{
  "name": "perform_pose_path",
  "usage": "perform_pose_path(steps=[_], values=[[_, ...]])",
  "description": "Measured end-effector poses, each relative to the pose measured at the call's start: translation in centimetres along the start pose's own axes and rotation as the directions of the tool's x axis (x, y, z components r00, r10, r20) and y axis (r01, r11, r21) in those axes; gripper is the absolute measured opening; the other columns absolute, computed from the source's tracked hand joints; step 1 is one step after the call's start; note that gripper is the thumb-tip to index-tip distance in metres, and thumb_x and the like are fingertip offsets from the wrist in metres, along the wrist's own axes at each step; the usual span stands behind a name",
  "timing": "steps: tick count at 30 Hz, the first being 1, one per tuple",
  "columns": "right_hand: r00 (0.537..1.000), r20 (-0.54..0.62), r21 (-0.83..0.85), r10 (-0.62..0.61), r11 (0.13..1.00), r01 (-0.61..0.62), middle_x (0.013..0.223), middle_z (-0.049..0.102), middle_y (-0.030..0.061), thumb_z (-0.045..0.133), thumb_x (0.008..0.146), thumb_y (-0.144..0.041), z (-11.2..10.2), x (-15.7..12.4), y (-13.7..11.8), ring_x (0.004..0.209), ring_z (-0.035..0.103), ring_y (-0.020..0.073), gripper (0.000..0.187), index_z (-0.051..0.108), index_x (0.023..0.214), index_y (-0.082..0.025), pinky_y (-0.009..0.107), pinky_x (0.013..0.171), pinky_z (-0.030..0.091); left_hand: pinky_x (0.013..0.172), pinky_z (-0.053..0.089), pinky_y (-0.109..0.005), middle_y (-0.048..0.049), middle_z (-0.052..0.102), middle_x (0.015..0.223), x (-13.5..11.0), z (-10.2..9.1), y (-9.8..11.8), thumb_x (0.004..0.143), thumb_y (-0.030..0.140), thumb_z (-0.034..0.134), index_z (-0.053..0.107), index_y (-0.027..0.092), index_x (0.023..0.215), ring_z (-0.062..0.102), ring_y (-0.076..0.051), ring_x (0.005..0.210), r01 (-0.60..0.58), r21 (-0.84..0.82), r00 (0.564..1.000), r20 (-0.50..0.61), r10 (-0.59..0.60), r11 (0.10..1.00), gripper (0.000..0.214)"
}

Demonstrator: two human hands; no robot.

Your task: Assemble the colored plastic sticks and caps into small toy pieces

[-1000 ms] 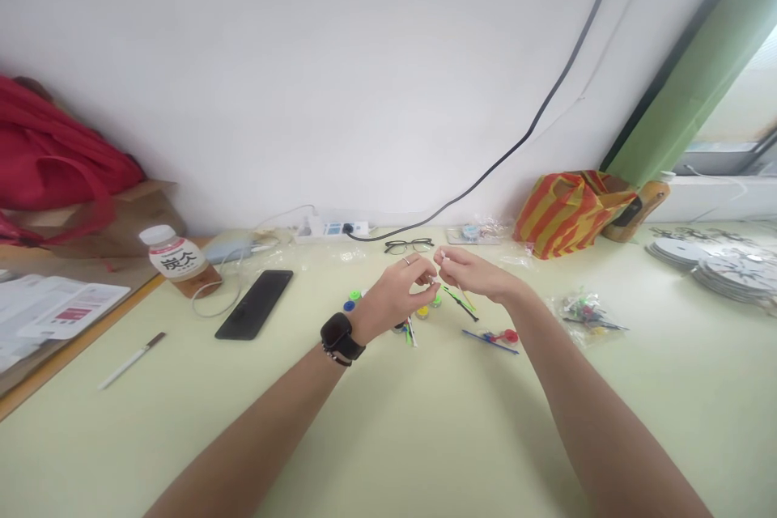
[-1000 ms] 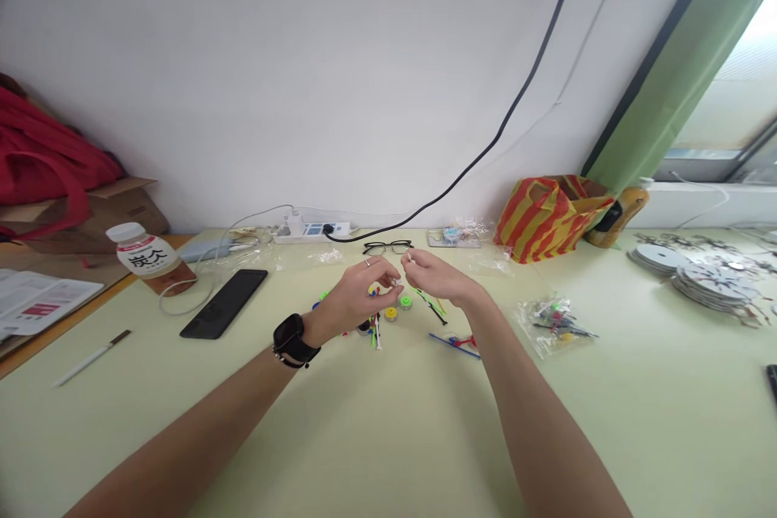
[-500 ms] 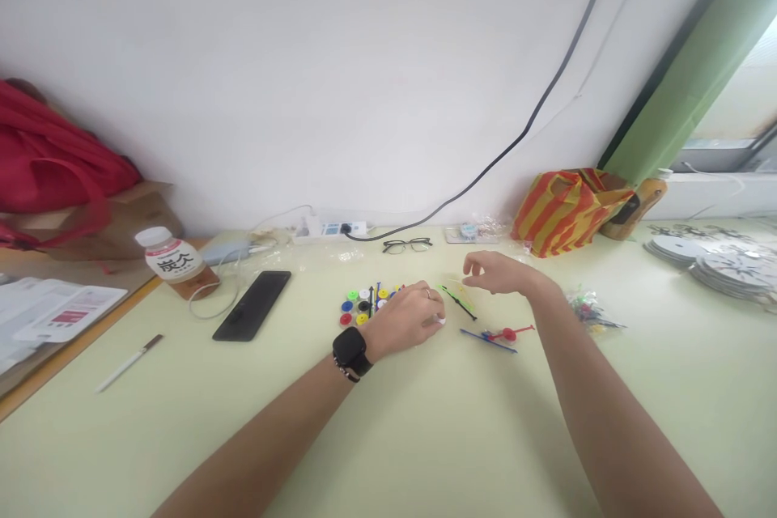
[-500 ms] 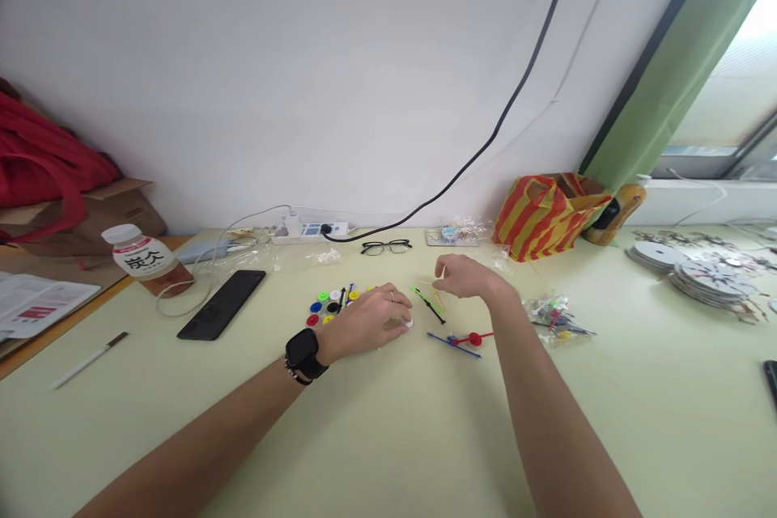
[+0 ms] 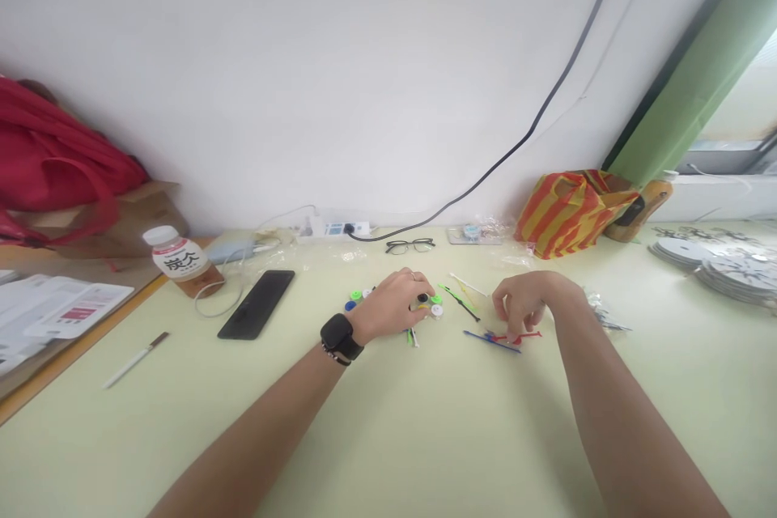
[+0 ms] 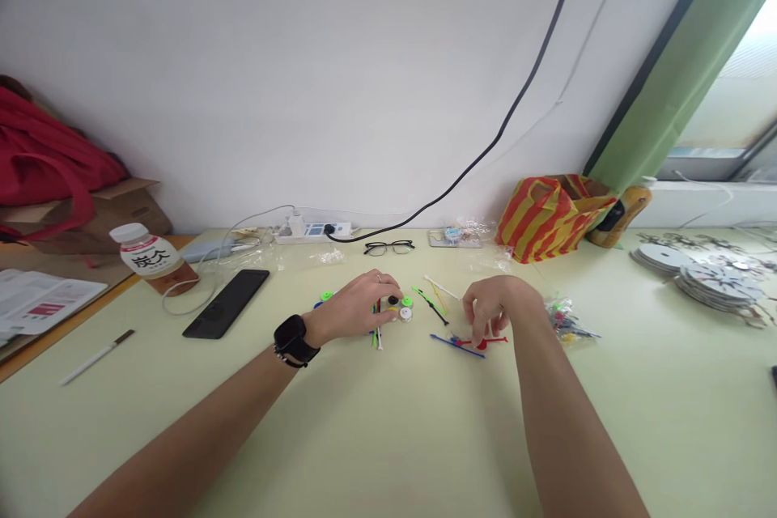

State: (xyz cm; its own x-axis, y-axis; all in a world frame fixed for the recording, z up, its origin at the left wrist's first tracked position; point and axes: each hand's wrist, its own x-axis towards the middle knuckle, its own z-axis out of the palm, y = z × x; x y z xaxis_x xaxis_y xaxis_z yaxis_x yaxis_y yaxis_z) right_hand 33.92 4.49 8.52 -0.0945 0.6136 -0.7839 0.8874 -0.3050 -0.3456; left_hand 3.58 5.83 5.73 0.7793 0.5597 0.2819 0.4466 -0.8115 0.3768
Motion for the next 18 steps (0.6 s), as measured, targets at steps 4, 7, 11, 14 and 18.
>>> perform_pose_path(steps=[4,7,11,14,18], values=[[0.997,-0.045,-0.051,-0.062,0.997,0.059,0.080,0.073,0.0030,0.091,0.045,-0.030,0.0,-0.6,0.2,0.074,0.069,0.0227,0.039,0.069,0.076,-0.025,0.031,0.062,0.050,0.086,0.051,-0.038,-0.0068,0.071,0.112,-0.1,-0.5,0.1,0.093,0.030,0.065,0.072,0.022,0.105,0.062,-0.026,0.102,0.015,0.000,1.000,-0.012,-0.015,1.000,0.016],[0.992,-0.071,-0.084,-0.109,0.991,0.103,0.082,0.073,0.0033,0.088,0.049,-0.032,0.4,-1.1,0.4,0.073,0.068,0.0224,0.035,0.070,0.078,-0.026,0.032,0.062,0.048,0.084,0.052,-0.037,-0.0060,0.071,0.108,0.0,-0.8,0.3,0.094,0.032,0.064,0.073,0.023,0.102,0.063,-0.025,0.099,0.020,0.006,1.000,-0.004,-0.020,1.000,0.015],[0.986,-0.091,-0.111,-0.137,0.986,0.127,0.078,0.071,0.0026,0.081,0.053,-0.027,1.9,-1.4,0.6,0.069,0.067,0.0227,0.026,0.068,0.075,-0.025,0.032,0.059,0.044,0.082,0.052,-0.036,-0.0051,0.072,0.103,0.0,-1.3,0.4,0.093,0.033,0.064,0.073,0.023,0.098,0.065,-0.025,0.096,0.037,-0.002,0.999,-0.033,-0.038,0.999,0.014],[0.968,-0.165,-0.069,-0.189,0.981,0.180,0.078,0.071,0.0022,0.073,0.060,-0.026,2.8,-1.9,1.7,0.070,0.066,0.0228,0.017,0.065,0.075,-0.025,0.032,0.060,0.043,0.080,0.054,-0.035,-0.0045,0.072,0.101,0.0,-1.9,0.6,0.093,0.035,0.064,0.072,0.024,0.097,0.066,-0.024,0.092,0.054,-0.023,0.997,-0.056,-0.055,0.998,0.015],[0.871,-0.435,-0.056,-0.229,0.972,0.228,0.081,0.069,0.0040,0.065,0.076,-0.034,2.7,-3.1,3.6,0.065,0.062,0.0205,0.012,0.061,0.081,-0.024,0.034,0.061,0.044,0.077,0.055,-0.036,-0.0046,0.071,0.094,-0.2,-2.8,1.1,0.095,0.040,0.061,0.071,0.024,0.095,0.068,-0.024,0.089,0.071,-0.060,0.994,-0.085,-0.076,0.996,0.018]])
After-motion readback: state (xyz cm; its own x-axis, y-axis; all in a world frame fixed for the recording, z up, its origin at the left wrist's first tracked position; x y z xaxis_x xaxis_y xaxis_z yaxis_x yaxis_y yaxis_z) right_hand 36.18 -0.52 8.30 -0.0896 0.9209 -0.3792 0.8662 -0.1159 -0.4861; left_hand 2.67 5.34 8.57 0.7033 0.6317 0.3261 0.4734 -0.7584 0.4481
